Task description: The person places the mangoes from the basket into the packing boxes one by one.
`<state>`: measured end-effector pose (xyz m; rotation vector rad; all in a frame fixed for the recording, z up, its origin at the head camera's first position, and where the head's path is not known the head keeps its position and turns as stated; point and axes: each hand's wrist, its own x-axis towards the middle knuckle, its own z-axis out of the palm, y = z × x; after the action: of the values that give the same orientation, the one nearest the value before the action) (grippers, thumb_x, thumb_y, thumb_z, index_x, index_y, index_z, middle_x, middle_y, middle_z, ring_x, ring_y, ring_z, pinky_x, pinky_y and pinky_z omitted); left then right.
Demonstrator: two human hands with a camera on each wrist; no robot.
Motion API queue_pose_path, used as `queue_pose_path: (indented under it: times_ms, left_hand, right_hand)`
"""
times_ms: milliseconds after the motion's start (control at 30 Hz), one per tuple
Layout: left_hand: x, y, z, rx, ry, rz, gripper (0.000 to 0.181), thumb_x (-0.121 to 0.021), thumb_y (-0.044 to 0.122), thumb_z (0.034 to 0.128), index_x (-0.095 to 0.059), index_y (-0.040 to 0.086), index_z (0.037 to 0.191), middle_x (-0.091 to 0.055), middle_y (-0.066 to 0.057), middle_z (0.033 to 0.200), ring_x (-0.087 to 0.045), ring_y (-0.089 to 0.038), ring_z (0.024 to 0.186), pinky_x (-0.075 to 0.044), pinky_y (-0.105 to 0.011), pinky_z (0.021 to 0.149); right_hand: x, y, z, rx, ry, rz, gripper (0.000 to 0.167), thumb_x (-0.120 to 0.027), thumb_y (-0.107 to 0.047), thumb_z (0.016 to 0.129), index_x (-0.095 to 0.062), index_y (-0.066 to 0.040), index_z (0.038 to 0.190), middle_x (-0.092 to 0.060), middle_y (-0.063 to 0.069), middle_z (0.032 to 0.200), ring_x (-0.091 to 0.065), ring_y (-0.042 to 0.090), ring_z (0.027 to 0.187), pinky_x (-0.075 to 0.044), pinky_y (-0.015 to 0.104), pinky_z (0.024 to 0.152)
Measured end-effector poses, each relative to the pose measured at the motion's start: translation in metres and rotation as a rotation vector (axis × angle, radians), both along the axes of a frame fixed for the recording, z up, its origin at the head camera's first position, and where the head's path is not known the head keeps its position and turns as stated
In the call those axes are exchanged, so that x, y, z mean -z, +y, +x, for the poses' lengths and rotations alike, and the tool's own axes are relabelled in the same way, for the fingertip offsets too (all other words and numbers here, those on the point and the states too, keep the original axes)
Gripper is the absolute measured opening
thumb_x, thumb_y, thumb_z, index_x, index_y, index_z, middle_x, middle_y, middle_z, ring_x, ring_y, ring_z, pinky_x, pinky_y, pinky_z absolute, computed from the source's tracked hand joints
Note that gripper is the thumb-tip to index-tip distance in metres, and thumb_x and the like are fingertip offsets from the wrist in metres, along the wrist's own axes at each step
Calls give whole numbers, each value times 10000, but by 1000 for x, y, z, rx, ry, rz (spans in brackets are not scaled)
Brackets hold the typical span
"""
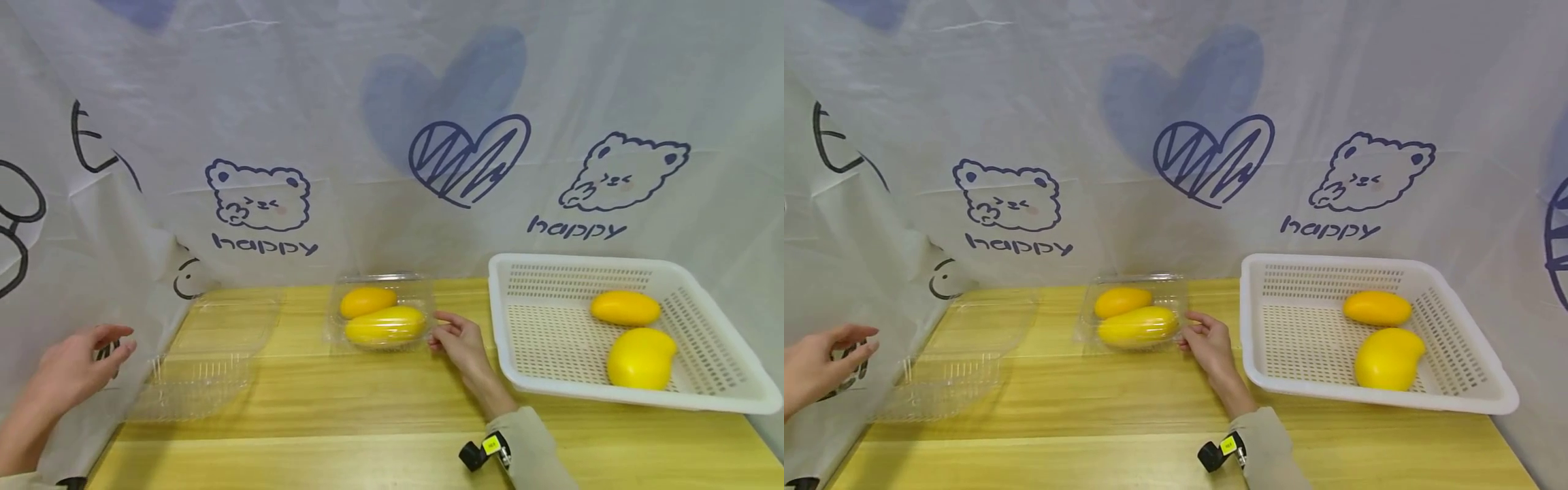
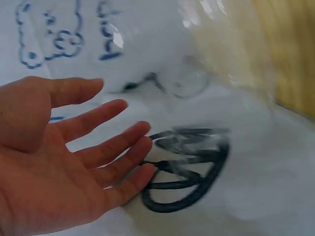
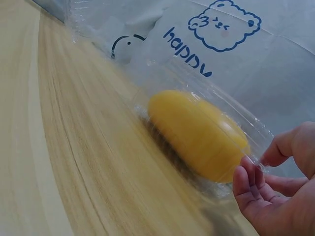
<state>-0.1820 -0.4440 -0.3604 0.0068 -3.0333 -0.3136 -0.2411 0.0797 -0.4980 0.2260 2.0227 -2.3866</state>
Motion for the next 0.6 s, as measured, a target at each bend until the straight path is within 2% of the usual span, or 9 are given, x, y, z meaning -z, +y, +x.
queue_pose_path:
  times_ms: [100, 200, 300, 400, 500, 567, 600]
  left_hand:
    - [7, -14, -7, 19, -134, -17, 510, -572, 278, 1052, -509, -178, 1270, -549, -431, 1140, -556, -549, 957, -455, -630, 736]
    - [18, -23, -9, 49, -271, 4, 625, -530, 348, 1068, -434, -213, 1326, -476, -497, 1235, -513, -634, 1050, -461, -656, 771]
    - [30, -31, -8, 56, -407, 78, 729, -503, 388, 1075, -324, -244, 1390, -354, -555, 1320, -453, -691, 1125, -466, -667, 805]
    - [39, -37, -4, 47, -517, 197, 856, -543, 384, 1061, -150, -276, 1439, -256, -588, 1345, -431, -702, 1160, -490, -648, 828]
    - [46, -40, 2, -3, -610, 341, 1035, -664, 333, 1006, 62, -245, 1464, -223, -576, 1358, -533, -622, 1116, -534, -569, 799]
    - [50, -41, 8, -27, -648, 423, 1123, -736, 282, 959, 134, -206, 1474, -236, -549, 1349, -635, -464, 949, -545, -464, 724]
    - [52, -40, 10, -35, -662, 456, 1147, -762, 253, 939, 148, -189, 1480, -245, -536, 1339, -639, -364, 837, -526, -409, 682]
  right_hand:
    - [1, 1, -1, -3, 4, 3, 409, -594, 97, 903, -585, 125, 1310, -669, 87, 791, -640, 120, 679, -556, 225, 641]
    - [1, 1, -1, -7, 2, 10, 411, -588, 99, 894, -587, 124, 1304, -662, 86, 776, -635, 122, 677, -557, 233, 644]
    - [1, 1, -2, -15, -4, 28, 432, -579, 101, 883, -579, 118, 1314, -658, 97, 772, -634, 130, 672, -563, 253, 647]
    - [0, 1, -5, -34, -13, 54, 489, -570, 92, 872, -550, 108, 1360, -658, 113, 779, -639, 146, 658, -569, 278, 648]
    - [-2, 1, -8, -59, -23, 74, 540, -554, 81, 871, -510, 106, 1408, -649, 112, 777, -633, 148, 638, -567, 282, 636]
    - [-4, 0, -10, -81, -32, 81, 544, -536, 72, 884, -481, 120, 1424, -637, 111, 771, -630, 145, 633, -569, 284, 631]
    - [-5, 0, -11, -89, -37, 84, 544, -525, 68, 889, -470, 124, 1427, -630, 109, 769, -628, 141, 631, -568, 282, 627]
